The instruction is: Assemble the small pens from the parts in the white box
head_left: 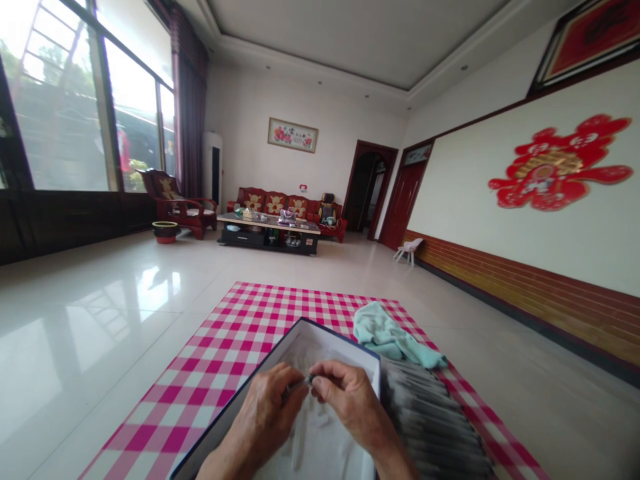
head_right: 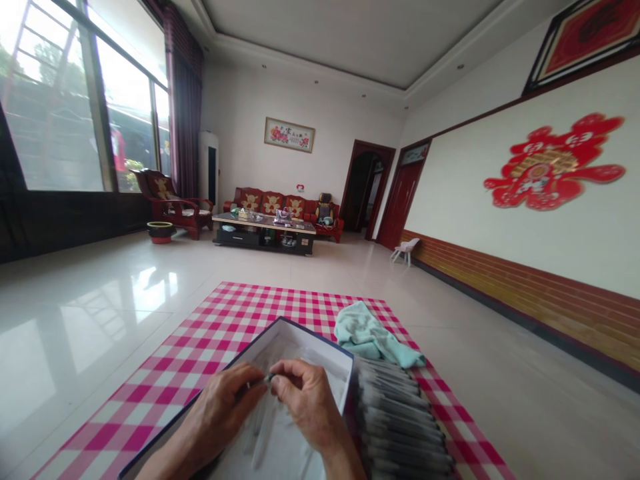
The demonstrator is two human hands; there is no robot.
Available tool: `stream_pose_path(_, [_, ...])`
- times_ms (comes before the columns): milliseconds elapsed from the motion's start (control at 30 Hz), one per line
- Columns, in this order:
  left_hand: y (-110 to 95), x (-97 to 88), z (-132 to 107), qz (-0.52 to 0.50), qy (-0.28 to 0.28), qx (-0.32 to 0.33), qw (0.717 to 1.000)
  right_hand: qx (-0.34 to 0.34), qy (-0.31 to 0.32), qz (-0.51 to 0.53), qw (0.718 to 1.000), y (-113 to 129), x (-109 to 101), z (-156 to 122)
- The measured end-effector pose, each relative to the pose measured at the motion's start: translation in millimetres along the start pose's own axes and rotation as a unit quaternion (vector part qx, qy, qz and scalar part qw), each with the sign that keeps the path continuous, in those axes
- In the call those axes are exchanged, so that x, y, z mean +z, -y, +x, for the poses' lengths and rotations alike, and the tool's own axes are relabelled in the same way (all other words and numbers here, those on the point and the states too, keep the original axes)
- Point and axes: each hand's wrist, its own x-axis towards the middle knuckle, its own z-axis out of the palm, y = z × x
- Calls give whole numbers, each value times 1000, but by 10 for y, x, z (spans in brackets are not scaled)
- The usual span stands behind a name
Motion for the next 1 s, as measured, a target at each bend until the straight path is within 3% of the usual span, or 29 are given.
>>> stream_pose_path(167, [-48, -39, -6, -3, 18, 16, 1000, -20, 36, -65, 997, 90, -60, -26])
stream_pose_path(333, [-65, -27, -18, 12, 19, 16, 1000, -114, -59, -238, 963, 55, 91, -10])
stream_pose_path(400, [-53, -12, -19, 17, 22, 10, 1000, -121, -100, -269, 950, -10, 166, 15])
stream_pose_path(467, [-36, -2, -16, 25, 26, 1, 999, -102, -110, -263, 953, -51, 205, 28])
stream_pose_path(600, [-3, -2, -11, 33, 27, -13, 999, -76, -54, -206, 974, 14, 150, -6])
stream_pose_path(800, [28, 20, -16, 29, 28, -26, 999, -103, -9, -223, 969, 68, 54, -16])
stream_pose_path(1000, [34, 71, -38, 38, 44, -11, 998, -119, -73, -231, 963, -176, 182, 72])
